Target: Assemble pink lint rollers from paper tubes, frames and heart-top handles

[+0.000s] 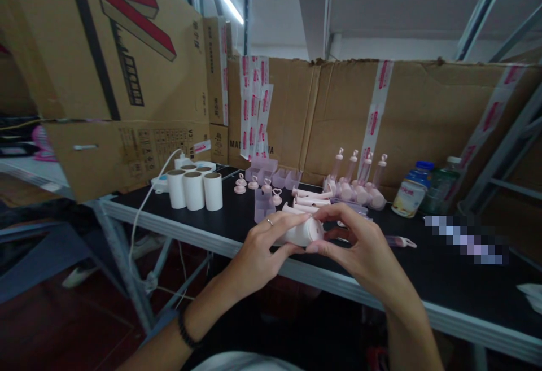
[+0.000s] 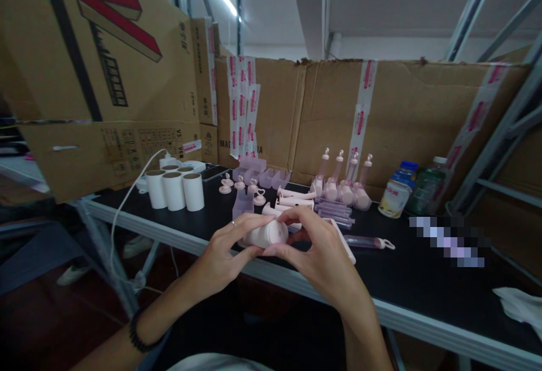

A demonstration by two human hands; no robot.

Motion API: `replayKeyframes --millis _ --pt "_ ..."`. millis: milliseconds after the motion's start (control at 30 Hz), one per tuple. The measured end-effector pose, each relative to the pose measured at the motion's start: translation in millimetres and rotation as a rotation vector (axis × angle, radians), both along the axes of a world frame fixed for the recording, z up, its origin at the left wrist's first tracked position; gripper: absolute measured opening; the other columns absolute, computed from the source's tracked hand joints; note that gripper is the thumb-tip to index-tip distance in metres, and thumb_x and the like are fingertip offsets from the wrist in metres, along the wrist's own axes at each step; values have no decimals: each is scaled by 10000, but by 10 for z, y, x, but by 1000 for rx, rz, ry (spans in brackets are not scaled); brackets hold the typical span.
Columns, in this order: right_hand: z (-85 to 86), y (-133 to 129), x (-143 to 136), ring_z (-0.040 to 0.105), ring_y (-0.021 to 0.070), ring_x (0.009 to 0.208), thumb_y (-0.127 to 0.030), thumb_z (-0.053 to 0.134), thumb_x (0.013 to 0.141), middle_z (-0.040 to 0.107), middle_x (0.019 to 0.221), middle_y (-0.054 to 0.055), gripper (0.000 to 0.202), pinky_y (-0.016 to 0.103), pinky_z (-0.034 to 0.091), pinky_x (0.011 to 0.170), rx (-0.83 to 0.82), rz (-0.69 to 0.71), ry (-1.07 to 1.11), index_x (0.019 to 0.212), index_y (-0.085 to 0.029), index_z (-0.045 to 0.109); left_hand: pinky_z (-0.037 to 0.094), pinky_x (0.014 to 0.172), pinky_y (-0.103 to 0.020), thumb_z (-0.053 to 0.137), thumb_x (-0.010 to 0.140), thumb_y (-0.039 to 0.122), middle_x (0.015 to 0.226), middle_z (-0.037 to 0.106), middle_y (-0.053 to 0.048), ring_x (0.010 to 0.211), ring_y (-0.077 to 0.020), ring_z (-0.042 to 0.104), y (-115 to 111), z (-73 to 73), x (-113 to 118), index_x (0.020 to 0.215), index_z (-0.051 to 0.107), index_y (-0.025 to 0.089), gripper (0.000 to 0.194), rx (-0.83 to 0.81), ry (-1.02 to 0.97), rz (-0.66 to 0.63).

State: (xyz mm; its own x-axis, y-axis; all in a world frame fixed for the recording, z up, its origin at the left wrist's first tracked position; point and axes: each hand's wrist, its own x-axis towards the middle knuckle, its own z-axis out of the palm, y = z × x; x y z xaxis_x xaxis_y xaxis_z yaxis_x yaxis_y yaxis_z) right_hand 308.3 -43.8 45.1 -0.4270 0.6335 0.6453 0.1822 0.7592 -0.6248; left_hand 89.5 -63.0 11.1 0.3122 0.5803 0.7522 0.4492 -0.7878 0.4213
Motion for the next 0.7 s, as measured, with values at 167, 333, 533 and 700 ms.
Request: replayKeyframes --millis 167,333,533,700 --pt "9 -26 -4 673 207 1015 -365 804 846 693 1114 49 293 275 619 776 2 -4 -3 1068 -232 667 467 1063 -347 663 933 129 1299 672 -65 1219 -207 617 -2 8 -4 1399 583 287 499 12 9 -1" --pt "34 -26 4 676 201 977 -375 802 846 697 1075 45 289 280 633 775 19 -15 -32 1054 -229 663 485 1054 -361 658 937 150 1272 689 -73 1199 -219 633 -1 11 3 1382 606 285 468 5 17 -1" --pt "45 -12 24 680 192 954 -391 790 854 688 1074 43 299 279 634 767 14 -10 -60 1057 -229 642 479 1066 -355 664 922 121 1283 689 -69 1200 -214 636 20 4 13 1383 608 289 493 27 23 2" --pt "44 -25 43 678 197 995 -384 760 886 674 1126 44 310 304 616 822 20 -17 -119 1116 -240 609 474 1069 -348 659 930 126 1304 681 -70 1218 -208 626 21 8 8 1373 611 281 472 38 48 2"
